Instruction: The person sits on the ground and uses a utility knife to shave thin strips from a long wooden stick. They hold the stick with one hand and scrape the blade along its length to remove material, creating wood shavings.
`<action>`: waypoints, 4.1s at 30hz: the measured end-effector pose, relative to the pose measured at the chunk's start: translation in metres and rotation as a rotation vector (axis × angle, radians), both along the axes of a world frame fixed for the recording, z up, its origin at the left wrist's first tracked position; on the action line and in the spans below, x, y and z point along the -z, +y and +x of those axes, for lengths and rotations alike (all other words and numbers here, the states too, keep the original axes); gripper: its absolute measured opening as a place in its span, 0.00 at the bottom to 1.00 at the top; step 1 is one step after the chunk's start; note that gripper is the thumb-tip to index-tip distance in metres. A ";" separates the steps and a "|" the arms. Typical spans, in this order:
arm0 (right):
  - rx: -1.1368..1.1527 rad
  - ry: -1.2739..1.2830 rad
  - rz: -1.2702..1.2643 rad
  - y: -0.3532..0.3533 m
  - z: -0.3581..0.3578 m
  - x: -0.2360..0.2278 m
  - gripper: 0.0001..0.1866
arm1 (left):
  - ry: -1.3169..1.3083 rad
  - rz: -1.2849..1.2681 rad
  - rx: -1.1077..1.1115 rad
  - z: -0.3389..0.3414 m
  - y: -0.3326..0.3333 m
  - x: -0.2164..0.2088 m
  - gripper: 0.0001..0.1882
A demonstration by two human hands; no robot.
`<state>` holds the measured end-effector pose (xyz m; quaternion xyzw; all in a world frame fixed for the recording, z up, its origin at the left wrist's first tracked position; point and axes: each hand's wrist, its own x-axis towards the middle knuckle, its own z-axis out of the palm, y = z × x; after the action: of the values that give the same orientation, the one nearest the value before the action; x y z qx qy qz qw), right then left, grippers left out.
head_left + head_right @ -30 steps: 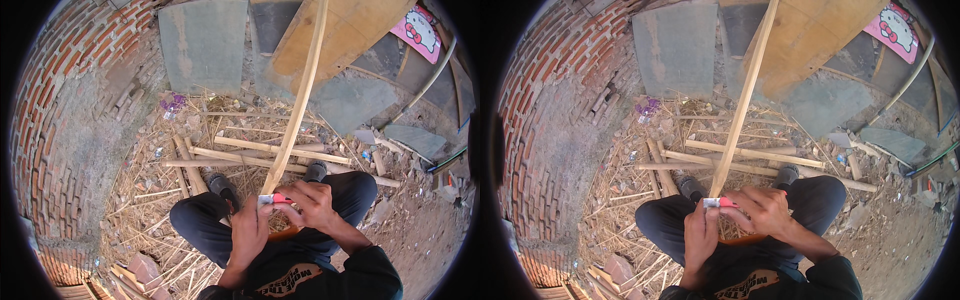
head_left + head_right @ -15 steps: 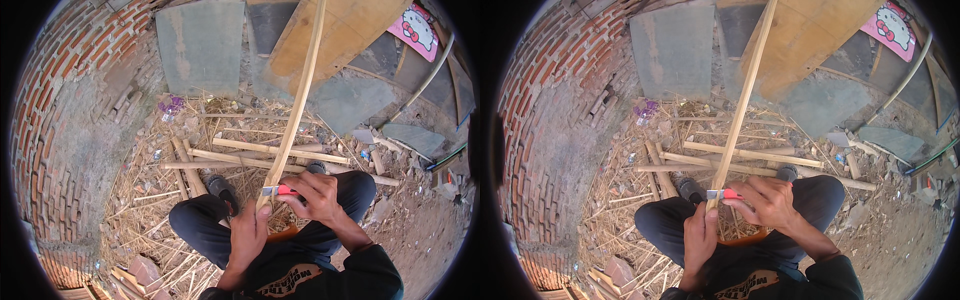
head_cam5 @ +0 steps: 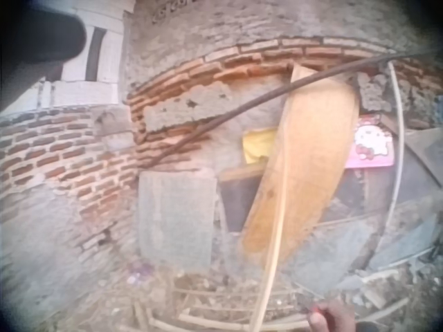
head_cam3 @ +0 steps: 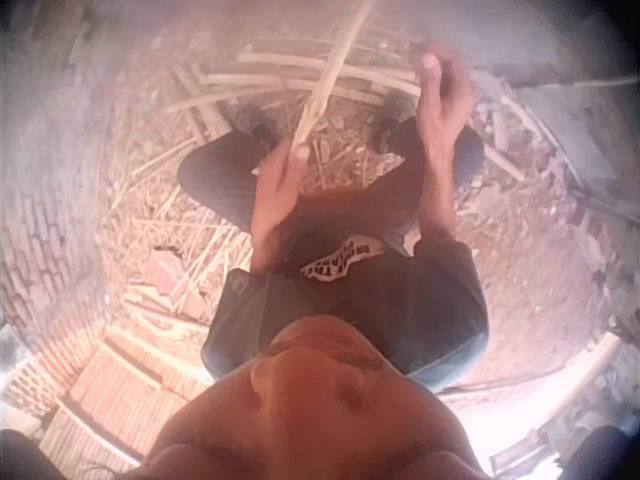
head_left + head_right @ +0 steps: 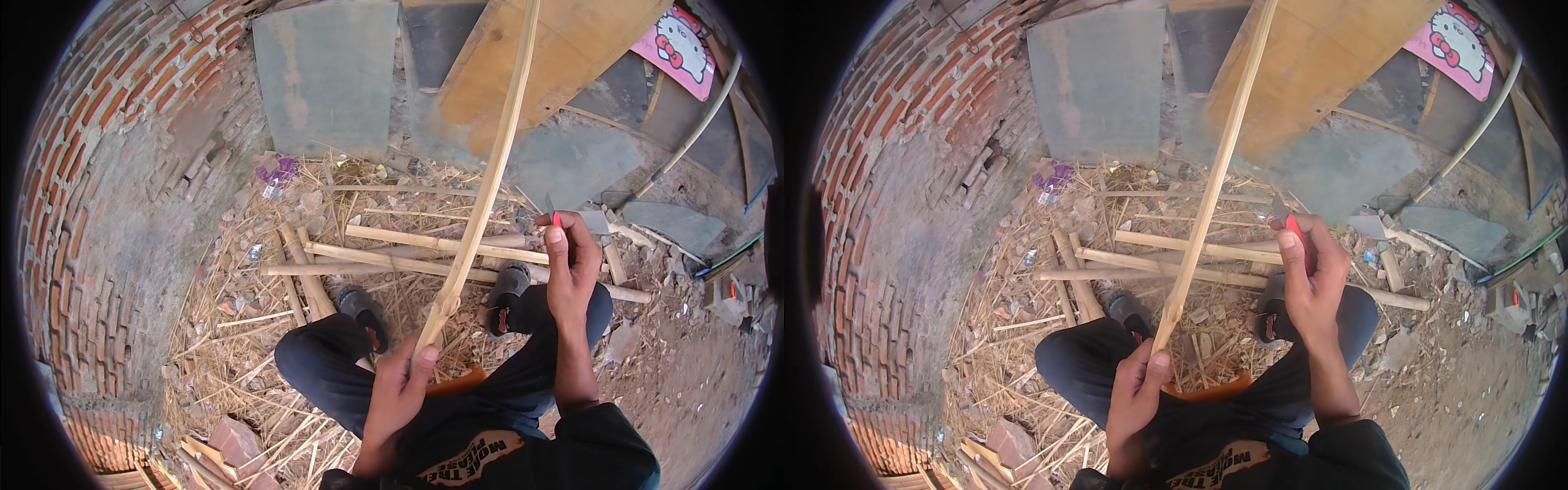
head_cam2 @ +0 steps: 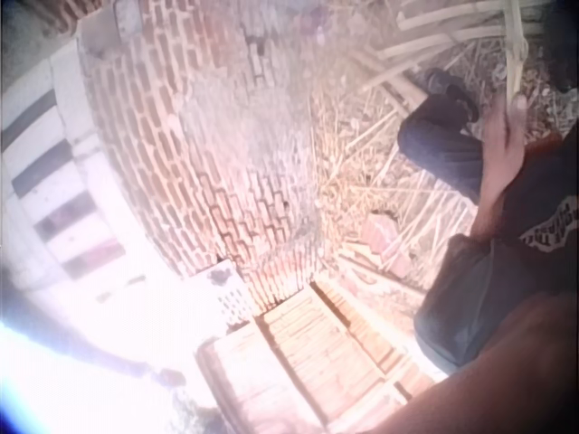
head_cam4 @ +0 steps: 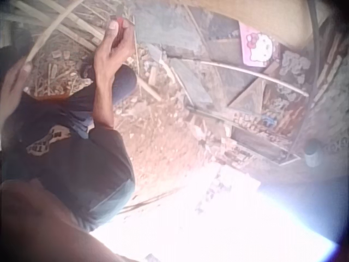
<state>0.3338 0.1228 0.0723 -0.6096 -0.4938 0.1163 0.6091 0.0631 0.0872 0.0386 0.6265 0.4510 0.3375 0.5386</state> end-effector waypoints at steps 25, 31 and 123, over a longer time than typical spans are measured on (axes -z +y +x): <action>-0.657 0.911 -0.254 -0.008 -0.038 0.050 0.11 | 0.067 0.022 -0.010 0.008 0.013 0.016 0.17; -0.448 0.266 -0.251 -0.003 -0.019 0.045 0.11 | -0.065 -0.070 -0.034 0.001 0.016 0.013 0.18; -0.302 -0.423 0.011 -0.013 0.001 0.030 0.16 | 0.034 -0.047 -0.090 -0.003 -0.012 -0.006 0.11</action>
<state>0.3348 0.1099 0.0420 -0.5366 -0.6962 0.0729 0.4713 0.0604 0.0751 0.0446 0.5983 0.4957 0.3401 0.5297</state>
